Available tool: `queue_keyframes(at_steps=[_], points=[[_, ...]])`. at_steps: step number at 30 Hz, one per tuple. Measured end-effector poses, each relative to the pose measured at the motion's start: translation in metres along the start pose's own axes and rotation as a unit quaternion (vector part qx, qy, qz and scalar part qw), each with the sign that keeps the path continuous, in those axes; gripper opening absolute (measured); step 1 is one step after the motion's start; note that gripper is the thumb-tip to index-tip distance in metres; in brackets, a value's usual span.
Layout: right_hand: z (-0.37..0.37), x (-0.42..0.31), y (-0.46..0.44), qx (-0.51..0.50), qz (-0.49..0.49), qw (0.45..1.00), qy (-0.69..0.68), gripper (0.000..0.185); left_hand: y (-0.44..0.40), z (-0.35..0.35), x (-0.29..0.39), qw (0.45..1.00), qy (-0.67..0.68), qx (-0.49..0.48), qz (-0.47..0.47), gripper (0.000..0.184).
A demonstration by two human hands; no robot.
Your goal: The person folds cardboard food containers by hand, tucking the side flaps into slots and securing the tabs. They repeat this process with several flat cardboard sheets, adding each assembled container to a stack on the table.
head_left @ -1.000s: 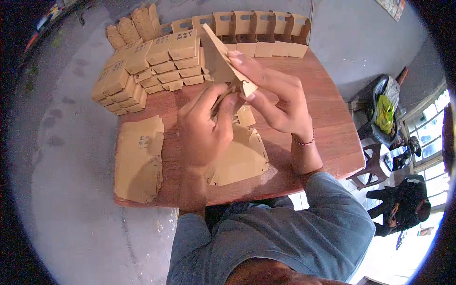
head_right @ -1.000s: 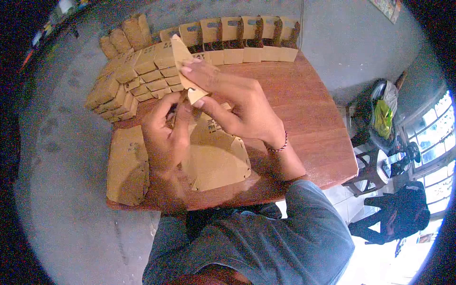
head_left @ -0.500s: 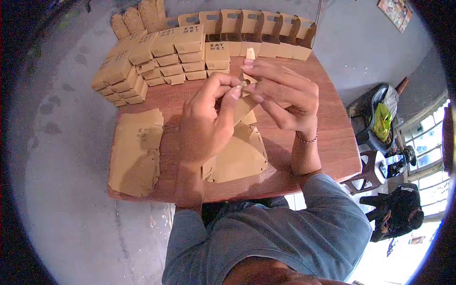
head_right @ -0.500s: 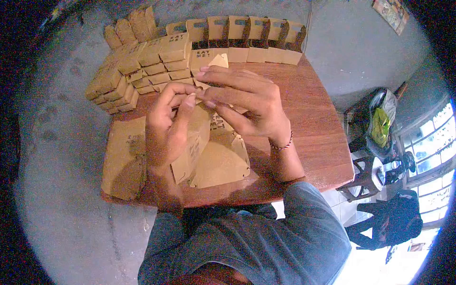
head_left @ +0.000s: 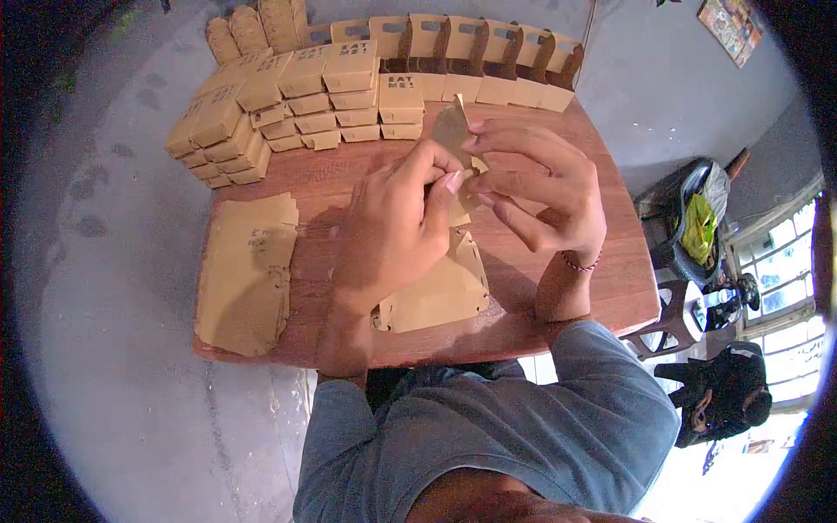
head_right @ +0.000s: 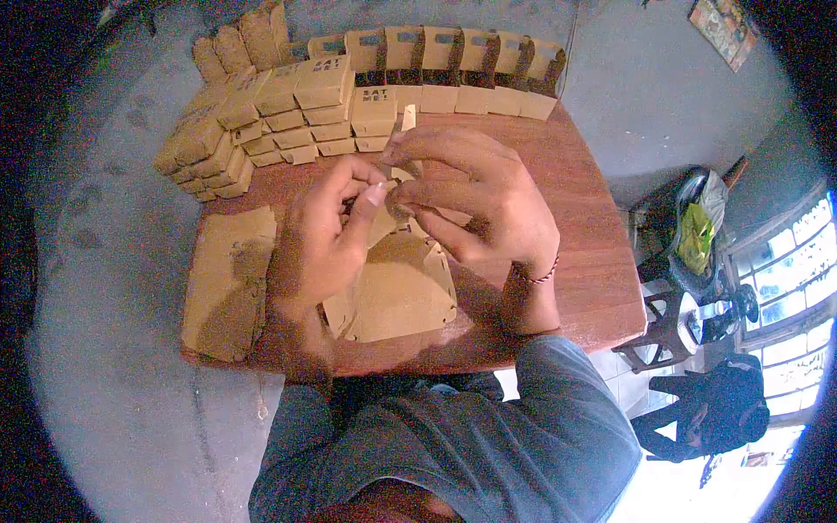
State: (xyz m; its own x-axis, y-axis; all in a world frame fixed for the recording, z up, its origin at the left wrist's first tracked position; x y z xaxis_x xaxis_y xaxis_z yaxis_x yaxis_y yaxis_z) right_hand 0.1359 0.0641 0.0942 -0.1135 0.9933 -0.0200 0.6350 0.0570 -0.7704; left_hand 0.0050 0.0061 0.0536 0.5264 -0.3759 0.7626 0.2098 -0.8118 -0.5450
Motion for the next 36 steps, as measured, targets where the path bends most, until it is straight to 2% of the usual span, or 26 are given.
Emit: queue_keyframes(at_steps=[4, 6, 9, 12, 14, 15, 17, 20, 24, 26, 27, 29, 32, 36], points=[[0.001, 0.001, 0.001, -0.014, 0.021, 1.0, 0.004, 0.019, -0.001, 0.002, 0.002, 0.999, -0.037, -0.007, -0.005, 0.006], [-0.002, 0.002, 0.001, -0.011, 0.037, 0.999, 0.0, 0.02, 0.0, 0.005, 0.006, 0.998, -0.063, -0.013, 0.029, 0.006], [-0.006, 0.002, 0.001, -0.014, 0.031, 0.999, 0.01, 0.019, 0.0, 0.008, 0.008, 0.997, -0.064, -0.029, 0.015, 0.006], [-0.006, 0.01, 0.003, -0.032, 0.06, 0.996, -0.055, 0.025, 0.001, 0.009, 0.011, 0.994, -0.084, -0.028, 0.064, 0.007], [-0.004, 0.016, 0.003, -0.061, 0.109, 0.985, -0.12, 0.037, 0.004, 0.01, 0.016, 0.992, -0.104, -0.049, 0.059, 0.008], [-0.004, 0.017, 0.005, -0.06, 0.111, 0.985, -0.12, 0.037, 0.005, 0.012, 0.017, 0.988, -0.125, -0.066, 0.054, 0.008], [0.003, 0.023, 0.013, -0.115, 0.158, 0.967, -0.162, 0.046, 0.007, 0.017, 0.016, 0.985, -0.14, -0.076, 0.063, 0.009], [0.007, 0.028, 0.018, -0.162, 0.158, 0.953, -0.2, 0.046, 0.009, 0.025, 0.014, 0.98, -0.155, -0.091, 0.079, 0.009], [0.007, 0.03, 0.022, -0.167, 0.177, 0.954, -0.175, 0.045, 0.009, 0.029, 0.021, 0.975, -0.165, -0.108, 0.105, 0.009], [0.014, 0.032, 0.024, -0.219, 0.218, 0.932, -0.192, 0.043, 0.01, 0.033, 0.02, 0.974, -0.157, -0.112, 0.122, 0.009], [0.016, 0.035, 0.026, -0.218, 0.219, 0.931, -0.192, 0.043, 0.011, 0.035, 0.021, 0.973, -0.149, -0.114, 0.138, 0.009], [0.02, 0.036, 0.029, -0.23, 0.161, 0.947, -0.158, 0.038, 0.01, 0.037, 0.021, 0.972, -0.158, -0.12, 0.129, 0.01], [0.022, 0.037, 0.032, -0.29, 0.175, 0.932, -0.127, 0.037, 0.01, 0.039, 0.021, 0.97, -0.17, -0.128, 0.121, 0.011], [0.022, 0.036, 0.031, -0.294, 0.19, 0.929, -0.119, 0.037, 0.009, 0.043, 0.024, 0.965, -0.189, -0.125, 0.134, 0.01]])
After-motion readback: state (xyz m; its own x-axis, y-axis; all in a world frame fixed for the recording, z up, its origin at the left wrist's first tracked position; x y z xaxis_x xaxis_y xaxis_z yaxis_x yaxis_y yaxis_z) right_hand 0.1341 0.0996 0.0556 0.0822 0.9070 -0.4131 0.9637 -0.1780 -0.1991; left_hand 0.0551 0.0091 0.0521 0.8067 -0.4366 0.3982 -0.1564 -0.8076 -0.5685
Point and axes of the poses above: each hand's wrist, its own y-axis away from the middle knuckle, its own z-axis out of the palm, x = y × z, the point moved 7 cm from there along -y, towards the middle knuckle, and after that the axes turned 3 degrees about y, right-handed, at the moved point
